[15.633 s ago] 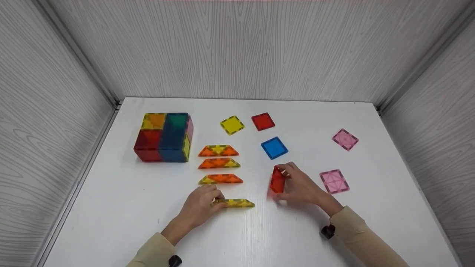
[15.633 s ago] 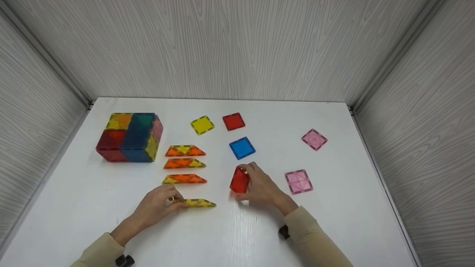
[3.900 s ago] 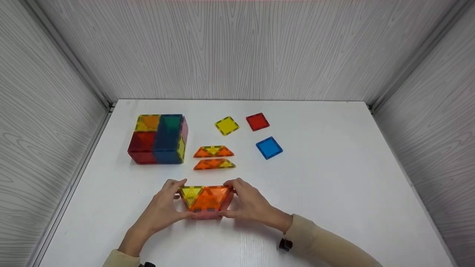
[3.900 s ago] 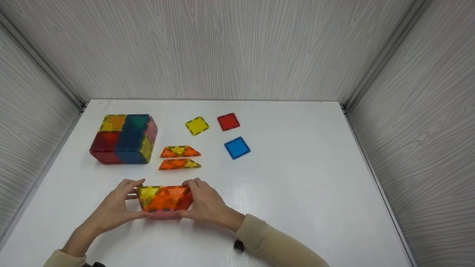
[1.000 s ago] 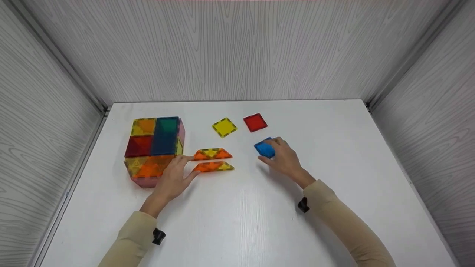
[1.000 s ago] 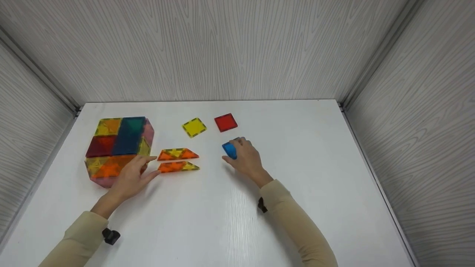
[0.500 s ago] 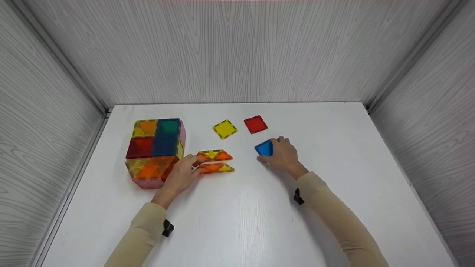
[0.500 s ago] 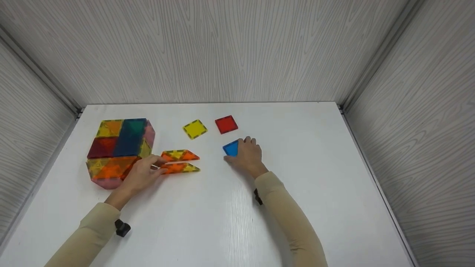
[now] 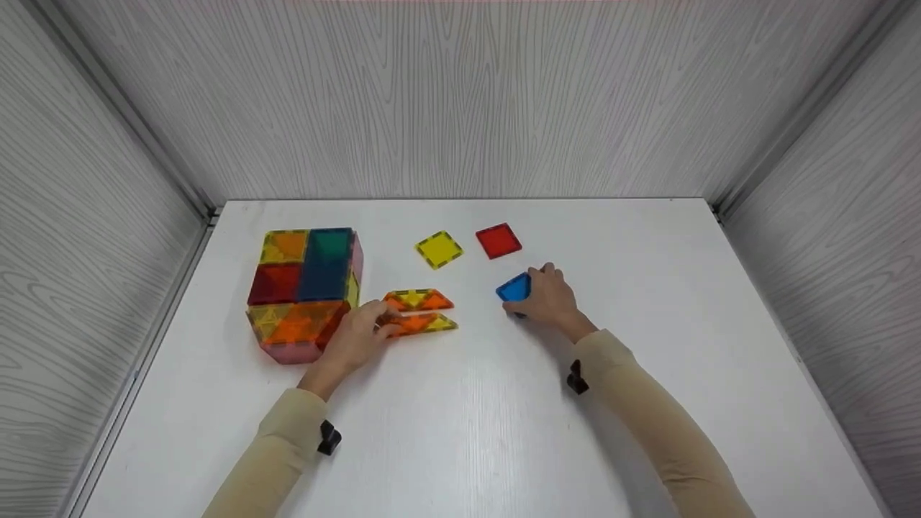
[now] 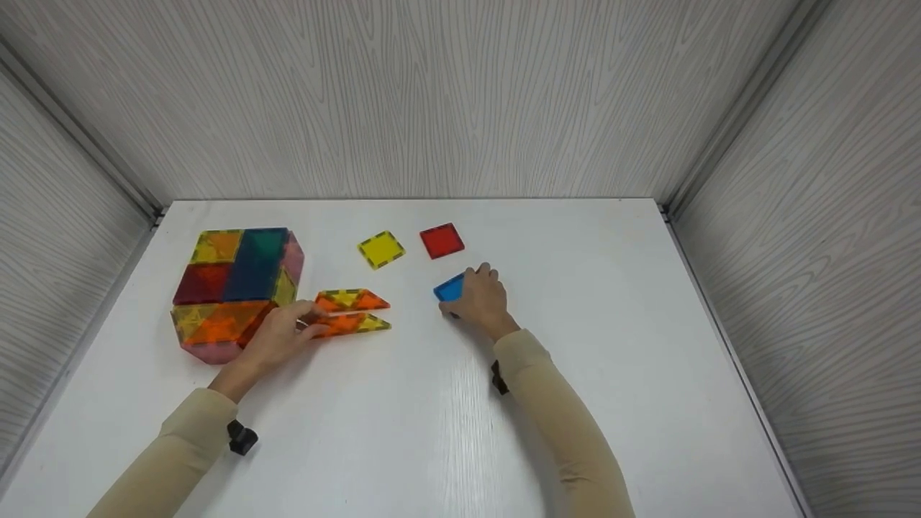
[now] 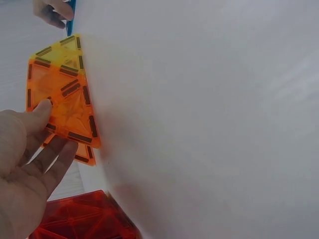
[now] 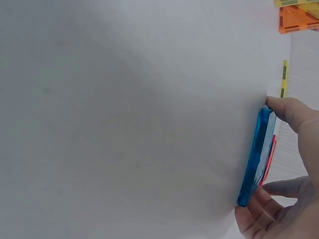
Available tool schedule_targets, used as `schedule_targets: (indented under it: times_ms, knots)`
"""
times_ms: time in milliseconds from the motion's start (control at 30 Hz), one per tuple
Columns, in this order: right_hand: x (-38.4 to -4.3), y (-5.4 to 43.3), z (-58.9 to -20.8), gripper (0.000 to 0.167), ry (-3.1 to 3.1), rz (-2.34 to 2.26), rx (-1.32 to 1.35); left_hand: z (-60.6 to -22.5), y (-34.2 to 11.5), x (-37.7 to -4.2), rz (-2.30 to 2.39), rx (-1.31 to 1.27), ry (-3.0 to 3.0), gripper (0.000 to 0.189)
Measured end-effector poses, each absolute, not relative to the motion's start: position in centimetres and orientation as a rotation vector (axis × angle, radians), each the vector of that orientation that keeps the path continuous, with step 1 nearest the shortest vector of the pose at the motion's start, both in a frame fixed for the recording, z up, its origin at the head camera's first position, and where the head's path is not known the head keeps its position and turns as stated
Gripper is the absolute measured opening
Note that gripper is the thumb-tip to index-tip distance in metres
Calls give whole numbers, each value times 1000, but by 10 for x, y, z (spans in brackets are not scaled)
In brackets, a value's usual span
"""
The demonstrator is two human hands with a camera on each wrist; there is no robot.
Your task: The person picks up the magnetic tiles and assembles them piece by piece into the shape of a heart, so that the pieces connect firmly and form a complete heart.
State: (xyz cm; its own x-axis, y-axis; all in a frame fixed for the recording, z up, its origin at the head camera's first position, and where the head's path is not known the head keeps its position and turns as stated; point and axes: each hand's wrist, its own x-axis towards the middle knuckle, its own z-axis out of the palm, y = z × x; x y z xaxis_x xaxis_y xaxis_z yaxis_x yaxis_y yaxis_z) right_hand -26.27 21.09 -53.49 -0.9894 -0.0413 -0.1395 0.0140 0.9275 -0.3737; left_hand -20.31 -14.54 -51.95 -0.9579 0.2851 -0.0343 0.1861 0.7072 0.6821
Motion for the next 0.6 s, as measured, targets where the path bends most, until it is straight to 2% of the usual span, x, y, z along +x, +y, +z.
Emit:
schedule_targets:
  times_ms: [600]
  knots:
    - [-226,245,-534,88,2769,-1006,-219,-523,-119,-184,1182,516,2718,13]
